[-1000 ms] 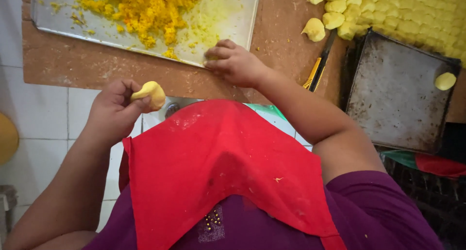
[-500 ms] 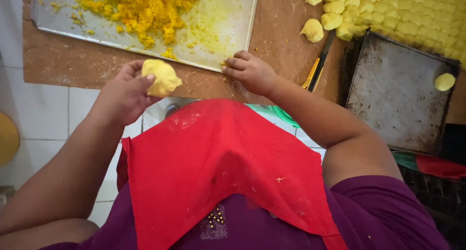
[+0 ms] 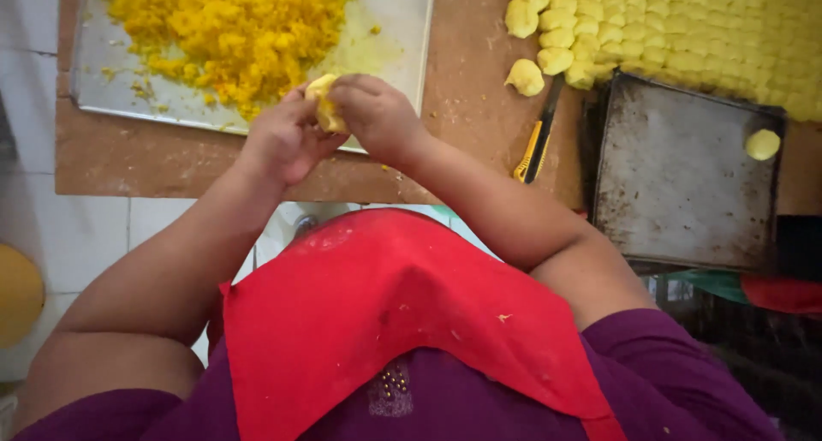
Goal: Scoring the tops of dough balls with a knife and filling dough with a coconut mixture in a bakery.
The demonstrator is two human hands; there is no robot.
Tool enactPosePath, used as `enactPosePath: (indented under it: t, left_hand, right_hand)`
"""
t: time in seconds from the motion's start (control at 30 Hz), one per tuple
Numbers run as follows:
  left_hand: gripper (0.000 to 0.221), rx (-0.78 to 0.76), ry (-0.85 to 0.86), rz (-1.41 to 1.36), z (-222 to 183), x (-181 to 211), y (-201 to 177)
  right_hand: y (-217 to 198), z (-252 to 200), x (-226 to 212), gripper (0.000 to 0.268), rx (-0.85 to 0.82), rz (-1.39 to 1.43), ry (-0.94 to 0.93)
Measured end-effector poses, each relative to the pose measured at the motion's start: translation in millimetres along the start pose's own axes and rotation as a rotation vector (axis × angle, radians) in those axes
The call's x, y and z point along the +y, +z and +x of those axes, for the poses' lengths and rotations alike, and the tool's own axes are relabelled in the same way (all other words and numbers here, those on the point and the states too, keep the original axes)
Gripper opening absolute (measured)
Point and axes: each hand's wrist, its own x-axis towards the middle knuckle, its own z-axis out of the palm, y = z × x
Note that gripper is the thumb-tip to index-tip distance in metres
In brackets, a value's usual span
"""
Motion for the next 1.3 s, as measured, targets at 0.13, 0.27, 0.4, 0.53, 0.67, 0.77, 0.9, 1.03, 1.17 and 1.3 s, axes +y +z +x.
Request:
enactPosePath:
  t: [0.13, 0.27, 0.4, 0.53, 0.67, 0.77, 0.9, 1.03, 1.17, 1.3]
  left_hand:
    - [0.032, -0.147, 0.004, -0.07, -20, 12, 35]
    - [0.041, -0.272, 0.005, 0.024, -32, 26, 63]
    - [0.032, -0.187, -0.031, 0.061, 3, 8, 56]
    - [0.041, -0.262, 0.039, 0.12, 19, -2, 58]
    - [0.044, -0.161, 0.093, 0.415, -6, 3, 88]
    - [0.032, -0.11, 0.298, 0.807, 0, -3, 92]
    - [0.029, -0.156, 0.814, 1.451, -7, -18, 113]
    - [0.035, -0.502, 0.699, 1.636, -62, -10, 180]
    - [0.098, -0.581, 0.474, 1.499, -8, -50, 172]
    - [0.041, -0.552, 0.173, 1.563, 23, -81, 176]
  right_hand:
    - [-27, -1, -17, 0.035, -0.12, -0.053, 0.118]
    - [-65, -9, -8, 0.058, -0.064, 0.297, 0.445]
    - [-48, -34, 24, 0.079, -0.186, 0.2, 0.595]
    - [-37, -35, 1, 0.065, 0.116, 0.143, 0.424]
    - [-55, -44, -12, 0.044, 0.223, -0.125, 0.194]
    - [-68, -55, -10, 0.03, 0.212, -0.118, 0.148]
    - [-86, -70, -11, 0.022, 0.218, 0.011, 0.33]
    - [-97, -115, 11, 0.036, 0.311, 0.318, 0.867]
    - [-123, -164, 18, 0.016, 0.538, 0.363, 0.801]
    - [-142, -197, -6, 0.043, 0.264, -0.128, 0.752]
